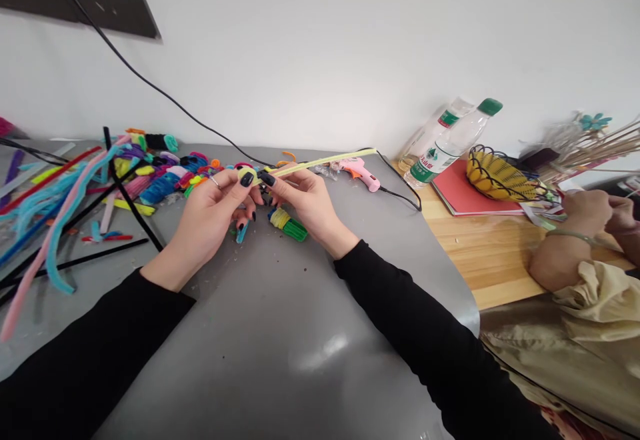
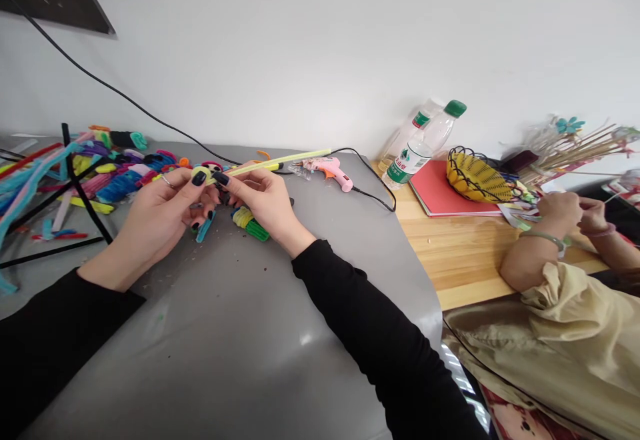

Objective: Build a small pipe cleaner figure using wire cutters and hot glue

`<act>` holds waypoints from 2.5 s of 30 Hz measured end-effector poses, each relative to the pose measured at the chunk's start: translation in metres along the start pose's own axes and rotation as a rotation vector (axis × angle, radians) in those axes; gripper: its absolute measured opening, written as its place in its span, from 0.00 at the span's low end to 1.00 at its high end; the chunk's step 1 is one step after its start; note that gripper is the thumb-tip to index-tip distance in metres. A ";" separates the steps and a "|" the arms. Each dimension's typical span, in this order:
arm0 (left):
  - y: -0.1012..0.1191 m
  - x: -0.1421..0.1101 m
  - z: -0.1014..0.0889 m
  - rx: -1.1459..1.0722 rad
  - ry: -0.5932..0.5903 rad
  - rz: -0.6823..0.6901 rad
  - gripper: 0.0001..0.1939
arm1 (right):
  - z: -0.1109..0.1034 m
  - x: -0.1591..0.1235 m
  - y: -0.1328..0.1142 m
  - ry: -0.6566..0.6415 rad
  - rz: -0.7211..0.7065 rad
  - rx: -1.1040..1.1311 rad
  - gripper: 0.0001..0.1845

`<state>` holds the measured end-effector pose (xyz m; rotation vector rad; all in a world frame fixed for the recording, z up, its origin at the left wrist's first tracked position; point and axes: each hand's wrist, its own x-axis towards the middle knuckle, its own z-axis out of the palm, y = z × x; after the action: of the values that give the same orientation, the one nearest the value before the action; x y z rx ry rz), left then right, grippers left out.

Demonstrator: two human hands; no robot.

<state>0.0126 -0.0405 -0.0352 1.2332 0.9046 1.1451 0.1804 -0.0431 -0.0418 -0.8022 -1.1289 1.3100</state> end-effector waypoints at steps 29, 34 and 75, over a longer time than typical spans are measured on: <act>0.003 0.002 0.000 -0.037 0.091 -0.013 0.32 | -0.004 0.002 0.003 0.004 -0.052 -0.081 0.28; 0.003 0.003 0.001 -0.122 0.177 0.016 0.33 | -0.001 0.000 0.004 -0.009 -0.121 -0.062 0.24; 0.000 0.004 -0.005 -0.026 0.108 -0.019 0.23 | -0.005 -0.002 0.001 -0.018 -0.013 -0.061 0.24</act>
<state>0.0087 -0.0354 -0.0361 1.1487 0.9772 1.2142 0.1847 -0.0437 -0.0447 -0.8274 -1.1911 1.2793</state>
